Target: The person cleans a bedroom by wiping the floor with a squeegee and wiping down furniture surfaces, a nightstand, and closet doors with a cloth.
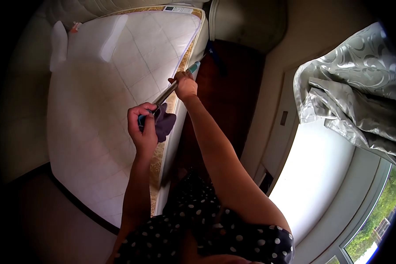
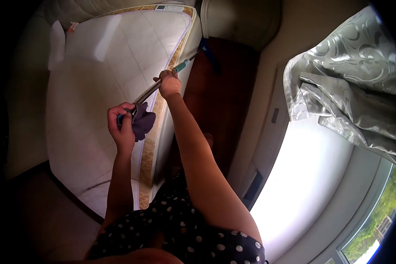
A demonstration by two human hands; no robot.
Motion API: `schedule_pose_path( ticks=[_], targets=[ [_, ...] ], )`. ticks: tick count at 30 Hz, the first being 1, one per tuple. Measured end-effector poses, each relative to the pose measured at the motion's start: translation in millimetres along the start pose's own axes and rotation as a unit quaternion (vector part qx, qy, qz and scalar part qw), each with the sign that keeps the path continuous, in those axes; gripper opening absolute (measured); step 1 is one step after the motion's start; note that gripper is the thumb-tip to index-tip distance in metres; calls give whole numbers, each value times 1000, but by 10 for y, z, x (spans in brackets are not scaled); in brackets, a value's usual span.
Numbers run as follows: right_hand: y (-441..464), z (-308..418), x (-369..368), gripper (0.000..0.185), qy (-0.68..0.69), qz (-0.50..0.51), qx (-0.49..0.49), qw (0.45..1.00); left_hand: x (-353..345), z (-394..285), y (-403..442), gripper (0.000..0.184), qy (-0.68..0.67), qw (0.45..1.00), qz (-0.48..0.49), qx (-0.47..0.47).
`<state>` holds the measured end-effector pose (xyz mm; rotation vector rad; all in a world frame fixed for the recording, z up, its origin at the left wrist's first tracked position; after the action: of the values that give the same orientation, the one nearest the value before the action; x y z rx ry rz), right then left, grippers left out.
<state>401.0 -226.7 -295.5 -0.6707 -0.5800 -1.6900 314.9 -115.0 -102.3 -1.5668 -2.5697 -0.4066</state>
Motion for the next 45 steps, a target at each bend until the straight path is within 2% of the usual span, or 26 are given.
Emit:
schedule_pose_path(
  ticks=[2, 5, 13, 19, 23, 24, 26, 28, 30, 32, 34, 35, 36, 38, 45],
  targets=[
    [-112, 41, 96, 34, 14, -32, -21, 999, 82, -123, -15, 18, 10, 999, 47, -16],
    [-206, 153, 201, 29, 12, -53, -39, 998, 212, -218, 49, 18, -5, 995, 99, 15],
    [-721, 199, 432, 34, 1, -29, -18, 999, 565, -400, -226, 17, 16, 985, 170, 31],
    [-1230, 420, 642, 35, -36, 1, 6, 999, 1014, -641, -550, 19, 50, 985, 146, 70],
    [-1420, 493, 739, 32, -39, 29, 73, 996, 1294, -663, -795, 17, 55, 981, 128, 134],
    [-1414, 463, 738, 31, -27, 34, 83, 996, 1328, -653, -900, 17, 26, 976, 126, 174],
    [-1356, 392, 689, 30, -1, 45, 103, 994, 1221, -663, -878, 17, -2, 987, 109, 116],
    [-1129, 368, 639, 29, 4, 45, 87, 995, 1101, -596, -696, 16, -15, 985, 92, 146],
    [-822, 266, 545, 29, 0, 37, 58, 998, 828, -464, -395, 16, -41, 987, 97, 122],
    [-491, 10, 377, 28, -25, -25, 64, 997, 514, -185, -178, 17, -29, 992, 105, 63],
    [-160, -184, 329, 29, -60, -2, 51, 997, 261, 132, -1, 13, -81, 985, 39, 146],
    [-3, -300, 302, 29, -63, -2, 38, 997, 122, 266, 114, 12, -78, 989, 32, 124],
    [78, -374, 313, 30, -67, 0, 23, 998, -3, 356, 163, 14, -115, 980, 45, 158],
    [87, -443, 313, 31, -42, -50, 26, 998, -90, 344, 165, 15, -175, 970, 20, 169],
    [-85, -114, 344, 30, 41, -182, -62, 981, -16, -74, 439, 16, -108, 983, 102, 109]
  ],
)
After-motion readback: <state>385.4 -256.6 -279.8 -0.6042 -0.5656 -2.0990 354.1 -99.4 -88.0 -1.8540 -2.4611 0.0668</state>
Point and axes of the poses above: each hand's wrist, its own y-axis towards the middle knuckle, its own x-axis out of the back of the hand, z = x × y, the point moved 2 cm from there along y, towards the middle knuckle, and after that the axes turned 15 degrees about -z, right-handed, at the moved point
